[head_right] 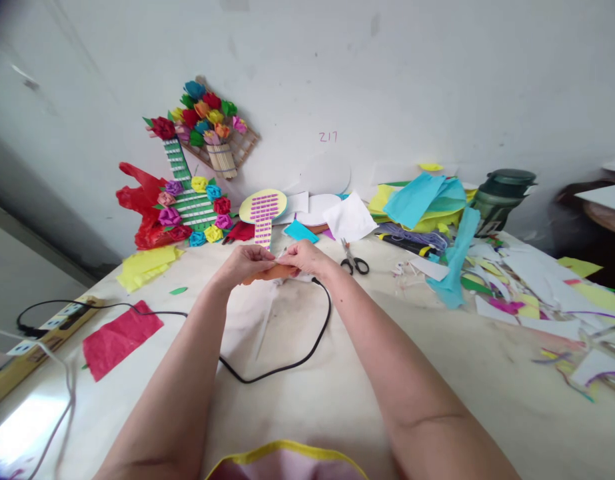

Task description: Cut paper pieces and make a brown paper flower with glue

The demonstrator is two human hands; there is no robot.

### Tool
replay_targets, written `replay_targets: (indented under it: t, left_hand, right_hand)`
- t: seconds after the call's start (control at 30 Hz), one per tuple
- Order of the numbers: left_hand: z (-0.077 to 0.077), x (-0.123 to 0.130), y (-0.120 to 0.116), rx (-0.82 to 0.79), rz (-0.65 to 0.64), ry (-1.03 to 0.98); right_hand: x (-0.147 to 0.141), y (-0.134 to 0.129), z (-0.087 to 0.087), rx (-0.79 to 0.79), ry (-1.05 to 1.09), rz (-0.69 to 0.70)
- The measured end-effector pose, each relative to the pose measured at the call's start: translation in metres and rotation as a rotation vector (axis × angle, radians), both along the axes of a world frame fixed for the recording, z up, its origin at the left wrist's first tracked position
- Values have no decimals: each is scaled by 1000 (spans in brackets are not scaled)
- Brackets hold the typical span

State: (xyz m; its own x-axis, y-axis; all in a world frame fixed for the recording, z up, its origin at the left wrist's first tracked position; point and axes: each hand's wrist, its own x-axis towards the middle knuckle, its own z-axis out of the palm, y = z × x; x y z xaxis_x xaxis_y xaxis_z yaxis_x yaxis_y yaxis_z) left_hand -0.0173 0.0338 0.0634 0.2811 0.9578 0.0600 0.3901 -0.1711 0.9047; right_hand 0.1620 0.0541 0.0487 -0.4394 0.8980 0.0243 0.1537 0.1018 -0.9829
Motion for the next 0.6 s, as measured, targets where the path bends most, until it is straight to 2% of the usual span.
replay_targets:
  t: [0.37,0.6]
  left_hand:
    - [-1,-6,0,-33,-6,-11]
    - [4,-7,-6,-93,-37,-62]
  right_hand:
    - [-3,-2,2,43,-4,-14]
    - [-4,-3,4,47,1,1]
